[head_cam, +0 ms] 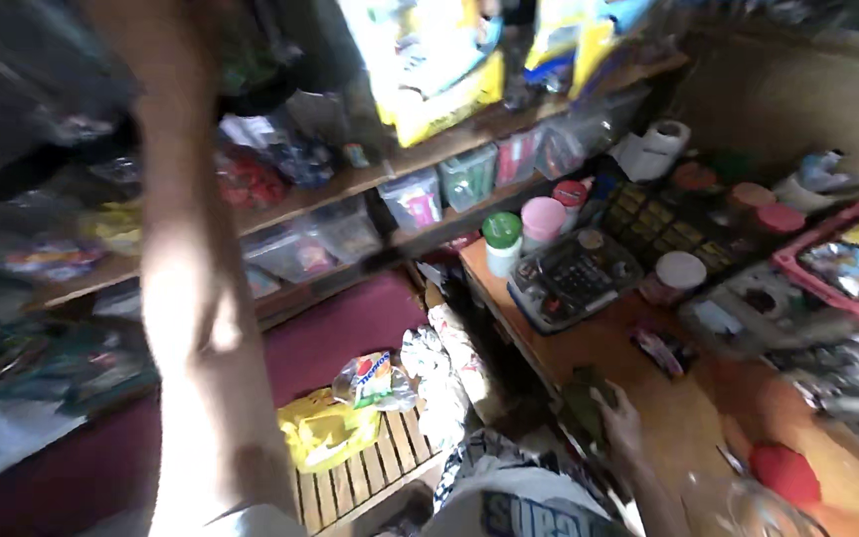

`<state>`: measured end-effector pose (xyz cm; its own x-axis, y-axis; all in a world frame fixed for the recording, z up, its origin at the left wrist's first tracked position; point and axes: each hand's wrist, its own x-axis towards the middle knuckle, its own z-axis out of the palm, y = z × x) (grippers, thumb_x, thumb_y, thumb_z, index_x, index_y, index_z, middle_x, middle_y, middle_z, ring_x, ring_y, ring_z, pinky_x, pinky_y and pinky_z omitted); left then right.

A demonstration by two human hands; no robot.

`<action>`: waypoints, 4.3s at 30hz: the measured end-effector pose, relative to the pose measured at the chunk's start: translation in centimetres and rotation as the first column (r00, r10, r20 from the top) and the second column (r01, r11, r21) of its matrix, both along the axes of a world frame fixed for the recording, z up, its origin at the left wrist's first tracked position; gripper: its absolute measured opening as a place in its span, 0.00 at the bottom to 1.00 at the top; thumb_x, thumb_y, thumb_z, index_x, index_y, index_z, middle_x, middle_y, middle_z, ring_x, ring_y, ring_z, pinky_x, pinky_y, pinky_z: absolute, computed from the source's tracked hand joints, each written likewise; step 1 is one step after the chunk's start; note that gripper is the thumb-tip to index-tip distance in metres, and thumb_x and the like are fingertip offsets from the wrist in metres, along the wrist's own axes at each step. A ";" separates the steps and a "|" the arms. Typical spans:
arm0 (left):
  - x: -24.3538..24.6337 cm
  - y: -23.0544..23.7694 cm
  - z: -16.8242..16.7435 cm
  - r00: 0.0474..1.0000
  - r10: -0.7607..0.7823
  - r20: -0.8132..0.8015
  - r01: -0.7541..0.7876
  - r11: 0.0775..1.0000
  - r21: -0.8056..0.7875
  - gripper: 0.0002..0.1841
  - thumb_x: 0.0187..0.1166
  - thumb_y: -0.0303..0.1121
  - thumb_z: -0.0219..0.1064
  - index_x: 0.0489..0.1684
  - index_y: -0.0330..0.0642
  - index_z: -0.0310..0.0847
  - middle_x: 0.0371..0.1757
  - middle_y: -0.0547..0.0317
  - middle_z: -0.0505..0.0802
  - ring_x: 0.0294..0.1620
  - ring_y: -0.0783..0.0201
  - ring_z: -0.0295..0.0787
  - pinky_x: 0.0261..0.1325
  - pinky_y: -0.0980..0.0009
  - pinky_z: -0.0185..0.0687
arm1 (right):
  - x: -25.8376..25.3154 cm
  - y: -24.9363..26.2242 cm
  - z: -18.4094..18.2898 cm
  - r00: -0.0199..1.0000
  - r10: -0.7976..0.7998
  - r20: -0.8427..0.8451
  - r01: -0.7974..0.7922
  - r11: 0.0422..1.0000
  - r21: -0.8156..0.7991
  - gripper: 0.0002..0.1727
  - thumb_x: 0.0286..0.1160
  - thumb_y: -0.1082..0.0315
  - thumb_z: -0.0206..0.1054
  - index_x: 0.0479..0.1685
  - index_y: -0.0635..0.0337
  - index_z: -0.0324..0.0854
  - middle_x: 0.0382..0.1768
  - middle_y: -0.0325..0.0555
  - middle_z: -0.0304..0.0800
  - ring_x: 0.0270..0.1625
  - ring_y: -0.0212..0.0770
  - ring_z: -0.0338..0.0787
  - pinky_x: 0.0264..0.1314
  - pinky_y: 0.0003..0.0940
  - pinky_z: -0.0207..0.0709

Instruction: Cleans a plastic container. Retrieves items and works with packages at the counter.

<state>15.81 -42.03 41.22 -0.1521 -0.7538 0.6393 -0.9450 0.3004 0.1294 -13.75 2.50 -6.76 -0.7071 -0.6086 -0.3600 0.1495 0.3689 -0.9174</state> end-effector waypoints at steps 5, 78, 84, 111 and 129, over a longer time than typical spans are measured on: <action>-2.5 9.8 -20.5 0.821 -0.564 -0.088 0.565 0.825 -0.021 0.35 0.88 0.52 0.59 0.85 0.33 0.63 0.78 0.34 0.77 0.80 0.48 0.75 0.83 0.57 0.70 | 0.7 0.0 2.2 0.990 -0.052 -0.132 0.059 0.997 0.047 0.23 0.93 0.61 0.52 0.62 0.77 0.80 0.56 0.67 0.88 0.61 0.50 0.88 0.70 0.46 0.77; -44.4 33.7 -53.9 0.817 -0.519 -0.252 0.412 0.219 0.884 0.27 0.82 0.36 0.65 0.82 0.41 0.71 0.82 0.35 0.75 0.80 0.37 0.75 0.79 0.41 0.72 | -18.3 27.3 -6.6 0.916 0.279 -0.289 -0.054 0.798 0.600 0.27 0.69 0.61 0.79 0.65 0.67 0.85 0.71 0.72 0.79 0.78 0.72 0.73 0.82 0.63 0.64; -48.9 36.5 -53.2 0.076 -0.985 -0.154 0.598 -0.079 0.798 0.26 0.85 0.22 0.55 0.82 0.52 0.74 0.86 0.52 0.75 0.89 0.42 0.63 0.86 0.42 0.59 | -15.9 28.4 -8.0 0.851 0.297 -0.434 -0.020 0.843 0.537 0.19 0.72 0.66 0.76 0.58 0.70 0.89 0.70 0.73 0.80 0.75 0.75 0.75 0.76 0.70 0.67; -44.5 32.6 -43.8 0.124 -0.992 0.036 0.501 0.094 0.860 0.19 0.85 0.40 0.66 0.67 0.37 0.82 0.64 0.36 0.90 0.72 0.36 0.82 0.77 0.38 0.69 | -14.8 34.4 -2.8 0.953 0.257 -0.159 -0.073 0.705 0.705 0.32 0.66 0.63 0.80 0.66 0.76 0.77 0.49 0.71 0.90 0.57 0.71 0.89 0.70 0.71 0.71; -27.7 36.2 -38.5 0.518 -0.679 -0.521 0.856 0.410 0.316 0.13 0.86 0.37 0.63 0.51 0.38 0.91 0.52 0.47 0.93 0.60 0.52 0.89 0.71 0.56 0.80 | -16.5 29.9 5.9 0.776 0.117 -0.619 -0.122 0.992 0.035 0.21 0.67 0.66 0.77 0.43 0.81 0.82 0.35 0.61 0.91 0.39 0.46 0.90 0.50 0.44 0.85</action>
